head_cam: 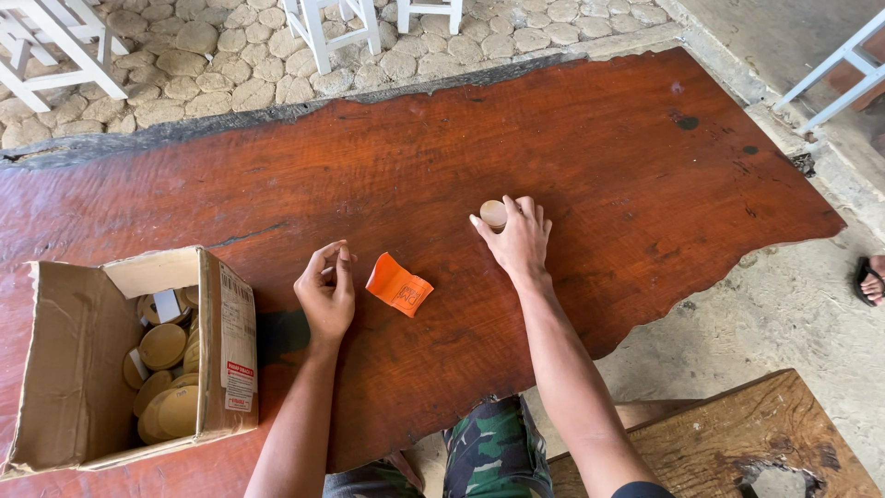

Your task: The person takes small round wooden pieces from a cardboard box and sands them with an orange sanding block on a wooden table. The person repeats this process for multiple pieces, placing the sanded pieces on the table.

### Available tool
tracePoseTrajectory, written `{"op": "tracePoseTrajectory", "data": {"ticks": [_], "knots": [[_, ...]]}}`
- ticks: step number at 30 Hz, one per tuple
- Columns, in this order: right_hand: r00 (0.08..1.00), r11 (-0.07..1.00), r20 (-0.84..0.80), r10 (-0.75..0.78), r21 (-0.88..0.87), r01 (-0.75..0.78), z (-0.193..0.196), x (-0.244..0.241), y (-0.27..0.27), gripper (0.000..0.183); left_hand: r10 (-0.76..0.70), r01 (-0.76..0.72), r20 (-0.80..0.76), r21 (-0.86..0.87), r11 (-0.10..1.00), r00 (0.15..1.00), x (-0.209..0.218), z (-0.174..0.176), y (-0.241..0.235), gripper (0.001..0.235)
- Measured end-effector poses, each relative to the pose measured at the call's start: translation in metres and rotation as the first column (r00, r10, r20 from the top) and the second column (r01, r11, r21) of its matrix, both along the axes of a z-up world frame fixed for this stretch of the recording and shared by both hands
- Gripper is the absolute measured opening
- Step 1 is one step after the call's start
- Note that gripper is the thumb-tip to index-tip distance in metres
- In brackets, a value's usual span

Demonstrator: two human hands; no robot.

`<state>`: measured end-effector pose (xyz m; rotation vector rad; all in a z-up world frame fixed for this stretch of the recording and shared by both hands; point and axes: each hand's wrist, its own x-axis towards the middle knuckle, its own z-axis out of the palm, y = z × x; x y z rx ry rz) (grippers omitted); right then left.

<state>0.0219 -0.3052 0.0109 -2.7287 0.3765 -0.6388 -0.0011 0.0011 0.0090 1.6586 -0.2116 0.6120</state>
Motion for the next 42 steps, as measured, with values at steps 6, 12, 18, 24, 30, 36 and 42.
{"op": "tracePoseTrajectory", "data": {"ticks": [6, 12, 18, 24, 30, 36, 42], "knots": [[1.000, 1.000, -0.022, -0.006, 0.030, 0.007, -0.018, 0.009, -0.007, 0.057, 0.000, 0.000, -0.006, -0.015, 1.000, 1.000, -0.001, 0.001, 0.000, 0.014], [0.999, 1.000, 0.044, 0.016, -0.018, -0.015, 0.010, -0.007, 0.005, 0.077, 0.011, -0.011, -0.010, -0.021, 1.000, 1.000, 0.000, 0.000, 0.001, 0.014], [0.730, 0.784, 0.327, 0.600, -0.059, -0.618, 0.045, -0.023, 0.041, 0.048, 0.045, -0.046, -0.029, -0.053, 0.998, 0.999, 0.008, -0.011, 0.005, 0.013], [0.408, 0.409, 0.058, 0.911, -0.008, -0.912, 0.032, -0.048, 0.095, 0.070, 0.068, -0.069, -0.016, -0.101, 0.992, 0.998, 0.013, -0.013, 0.005, 0.014], [0.444, 0.436, -0.018, 0.896, -0.168, -0.884, 0.023, -0.042, 0.103, 0.075, 0.134, -0.145, 0.119, 0.088, 0.986, 0.984, -0.007, 0.014, 0.004, 0.026], [0.441, 0.445, 0.070, 0.895, -0.229, -0.866, -0.011, -0.026, 0.096, 0.057, 0.090, -0.145, 0.137, 0.469, 0.871, 0.986, -0.045, 0.054, 0.000, 0.038], [0.437, 0.443, 0.079, 0.896, -0.239, -0.864, -0.025, -0.021, 0.089, 0.047, -0.167, 0.179, -0.074, 0.588, 0.789, 0.983, -0.134, 0.184, 0.037, 0.022]]}}
